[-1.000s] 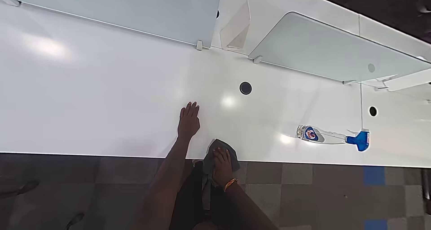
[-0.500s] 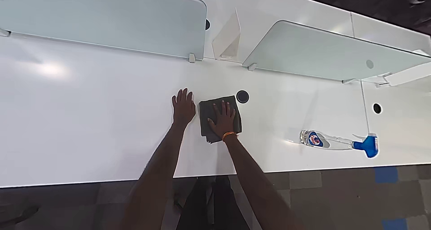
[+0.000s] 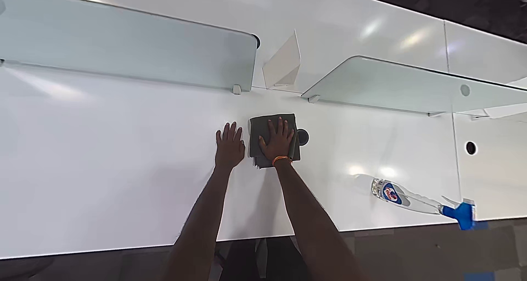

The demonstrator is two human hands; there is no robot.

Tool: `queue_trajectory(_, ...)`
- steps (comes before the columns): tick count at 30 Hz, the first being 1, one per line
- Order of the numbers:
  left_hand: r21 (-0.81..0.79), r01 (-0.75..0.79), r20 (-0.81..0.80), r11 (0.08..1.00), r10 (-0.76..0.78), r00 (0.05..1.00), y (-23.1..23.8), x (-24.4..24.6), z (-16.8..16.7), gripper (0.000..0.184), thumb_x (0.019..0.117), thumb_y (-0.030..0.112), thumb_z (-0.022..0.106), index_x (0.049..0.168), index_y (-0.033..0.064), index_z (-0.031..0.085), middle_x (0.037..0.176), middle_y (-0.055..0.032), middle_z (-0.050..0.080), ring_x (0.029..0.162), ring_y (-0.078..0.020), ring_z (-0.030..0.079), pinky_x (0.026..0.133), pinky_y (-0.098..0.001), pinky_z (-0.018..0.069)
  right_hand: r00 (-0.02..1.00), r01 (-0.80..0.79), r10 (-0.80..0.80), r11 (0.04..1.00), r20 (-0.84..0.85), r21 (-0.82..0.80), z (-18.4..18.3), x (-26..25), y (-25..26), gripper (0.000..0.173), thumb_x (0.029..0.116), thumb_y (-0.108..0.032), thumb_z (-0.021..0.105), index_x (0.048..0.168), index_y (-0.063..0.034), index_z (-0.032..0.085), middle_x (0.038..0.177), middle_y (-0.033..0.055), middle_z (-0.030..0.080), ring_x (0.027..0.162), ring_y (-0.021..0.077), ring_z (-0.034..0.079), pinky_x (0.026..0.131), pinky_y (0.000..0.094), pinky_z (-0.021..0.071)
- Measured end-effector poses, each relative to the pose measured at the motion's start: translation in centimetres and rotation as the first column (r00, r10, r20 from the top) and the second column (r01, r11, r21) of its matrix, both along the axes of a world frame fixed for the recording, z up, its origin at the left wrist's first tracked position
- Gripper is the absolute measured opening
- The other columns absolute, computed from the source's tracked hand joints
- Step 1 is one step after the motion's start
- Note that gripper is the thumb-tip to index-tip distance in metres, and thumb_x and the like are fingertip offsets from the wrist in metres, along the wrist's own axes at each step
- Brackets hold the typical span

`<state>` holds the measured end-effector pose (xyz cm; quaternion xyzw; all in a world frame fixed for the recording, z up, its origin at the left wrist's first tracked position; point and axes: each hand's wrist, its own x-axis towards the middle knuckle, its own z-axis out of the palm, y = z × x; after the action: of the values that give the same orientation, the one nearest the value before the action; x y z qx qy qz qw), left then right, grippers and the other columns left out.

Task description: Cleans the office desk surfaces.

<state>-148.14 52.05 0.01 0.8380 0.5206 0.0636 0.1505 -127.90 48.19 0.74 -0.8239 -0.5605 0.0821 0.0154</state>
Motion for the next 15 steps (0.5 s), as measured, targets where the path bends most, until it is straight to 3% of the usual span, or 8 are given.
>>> queue_trajectory(5, 0.004, -0.02, -0.003, 1.0, 0.02, 1.0, 0.1, 0.2, 0.2, 0.057, 0.1005, 0.035, 0.032, 0.151, 0.0154, 0.05, 0.165, -0.0081, 0.036, 0.155, -0.0339, 0.024, 0.121, -0.0646, 0.0184, 0.999, 0.0, 0.002, 0.999, -0.036, 0.045, 0.2, 1.8, 3.6, 0.077, 0.0856, -0.076, 0.043, 0.153, -0.0375, 0.046, 0.169, 0.0055, 0.025, 0.158, 0.034, 0.014, 0.119, 0.0714, 0.0089)
queue_trajectory(10, 0.032, -0.023, -0.003, 0.999, 0.023, 1.0, 0.3, -0.1, 0.0, 0.057, 0.0997, 0.036, 0.031, 0.149, 0.0154, 0.052, 0.162, -0.0069, 0.041, 0.153, -0.0333, 0.03, 0.119, -0.0635, 0.0225, 0.996, -0.018, 0.033, 0.985, -0.089, 0.17, 0.0, 3.6, 7.6, 0.062, 0.0832, -0.067, 0.054, 0.126, -0.0245, 0.069, 0.157, 0.006, 0.046, 0.152, 0.0345, 0.029, 0.121, 0.0667, 0.014)
queue_trajectory(12, 0.028, -0.026, -0.009, 0.999, 0.026, 1.0, 0.1, 0.0, -0.1, 0.058, 0.0996, 0.037, 0.031, 0.149, 0.0163, 0.052, 0.162, -0.0067, 0.041, 0.153, -0.0331, 0.03, 0.119, -0.0632, 0.0228, 0.995, 0.006, 0.014, 0.983, -0.101, 0.186, 0.1, 4.0, 8.4, 0.059, 0.0825, -0.065, 0.057, 0.119, -0.0199, 0.072, 0.151, 0.0069, 0.051, 0.148, 0.0339, 0.035, 0.121, 0.0645, 0.0163)
queue_trajectory(15, 0.042, -0.027, -0.006, 0.999, 0.027, 1.0, 0.3, 0.1, 0.0, 0.058, 0.0991, 0.037, 0.031, 0.148, 0.0163, 0.053, 0.162, -0.0069, 0.042, 0.152, -0.0329, 0.032, 0.119, -0.0625, 0.0236, 0.994, 0.05, -0.032, 0.983, -0.105, 0.176, 0.3, 4.3, 9.7, 0.061, 0.0823, -0.064, 0.058, 0.119, -0.0172, 0.073, 0.145, 0.0075, 0.056, 0.145, 0.0321, 0.04, 0.122, 0.0611, 0.0181)
